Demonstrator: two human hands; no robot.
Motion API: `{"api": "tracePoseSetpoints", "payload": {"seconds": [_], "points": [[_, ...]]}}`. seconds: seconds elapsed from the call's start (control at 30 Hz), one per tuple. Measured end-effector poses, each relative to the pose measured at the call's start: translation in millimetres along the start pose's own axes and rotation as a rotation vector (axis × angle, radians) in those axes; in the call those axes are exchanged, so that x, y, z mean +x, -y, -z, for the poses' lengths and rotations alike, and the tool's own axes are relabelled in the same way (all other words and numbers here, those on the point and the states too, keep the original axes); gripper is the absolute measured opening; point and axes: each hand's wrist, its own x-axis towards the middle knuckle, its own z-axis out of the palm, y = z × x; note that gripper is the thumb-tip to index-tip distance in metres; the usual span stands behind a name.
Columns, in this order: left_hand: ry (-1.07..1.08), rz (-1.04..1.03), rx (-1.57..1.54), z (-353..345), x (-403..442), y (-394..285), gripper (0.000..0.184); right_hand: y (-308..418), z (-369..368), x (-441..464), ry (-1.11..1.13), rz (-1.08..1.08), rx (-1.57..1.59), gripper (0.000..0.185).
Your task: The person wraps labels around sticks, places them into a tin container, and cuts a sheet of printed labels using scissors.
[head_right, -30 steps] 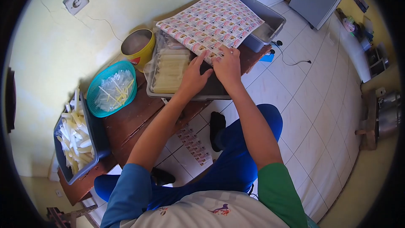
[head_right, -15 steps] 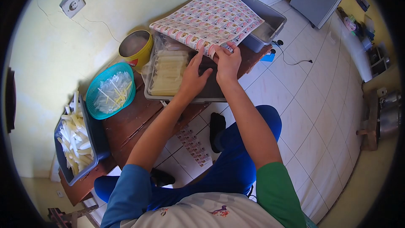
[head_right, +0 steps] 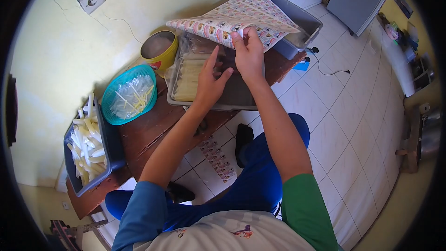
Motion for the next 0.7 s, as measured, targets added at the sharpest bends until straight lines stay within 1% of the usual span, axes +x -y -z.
{"api": "tracePoseSetpoints", "payload": {"seconds": [0.03, 0.07, 0.1, 0.2, 0.23, 0.27, 0.33, 0.4, 0.43, 0.5, 0.53, 0.6, 0.63, 0.67, 0.7], "points": [[-0.004, -0.001, 0.003, 1, -1, 1, 0.073, 5, -1, 2, 0.03, 0.036, 0.11, 0.012], [-0.038, 0.014, -0.057, 3, -1, 3, 0.072, 12, -3, 3, 0.061, 0.072, 0.22, 0.014], [-0.074, 0.026, -0.118, 6, 0, 3, 0.071, 22, -7, 5, 0.027, 0.144, 0.259, 0.018], [-0.109, 0.006, -0.192, 19, 1, -1, 0.071, 52, -6, 13, 0.091, 0.15, 0.323, 0.02], [-0.116, 0.005, -0.187, 25, 1, -3, 0.071, 55, -3, 19, 0.126, 0.161, 0.282, 0.024], [-0.133, 0.001, -0.231, 31, 2, -6, 0.072, 60, -4, 23, 0.131, 0.163, 0.289, 0.024], [-0.159, -0.011, -0.272, 44, 3, -9, 0.074, 78, -9, 33, 0.111, 0.131, 0.407, 0.024], [-0.219, 0.107, -0.444, 60, 3, -13, 0.072, 96, -17, 38, 0.137, 0.142, 0.476, 0.024], [-0.23, 0.101, -0.443, 68, 2, -17, 0.072, 106, -21, 39, 0.151, 0.141, 0.543, 0.024], [-0.232, 0.24, -0.555, 85, -2, -24, 0.073, 121, -28, 42, 0.2, 0.115, 0.634, 0.025], [-0.244, 0.236, -0.554, 93, -5, -28, 0.073, 128, -31, 41, 0.212, 0.115, 0.64, 0.025], [-0.23, 0.144, -0.657, 108, -13, -37, 0.076, 142, -39, 36, 0.284, 0.094, 0.775, 0.027], [-0.242, 0.142, -0.653, 117, -18, -43, 0.076, 148, -44, 30, 0.277, 0.113, 0.765, 0.029], [-0.236, 0.081, -0.678, 125, -24, -49, 0.076, 151, -50, 24, 0.284, 0.112, 0.773, 0.029], [-0.231, 0.019, -0.703, 134, -30, -56, 0.077, 153, -55, 18, 0.338, 0.154, 0.817, 0.03]]}}
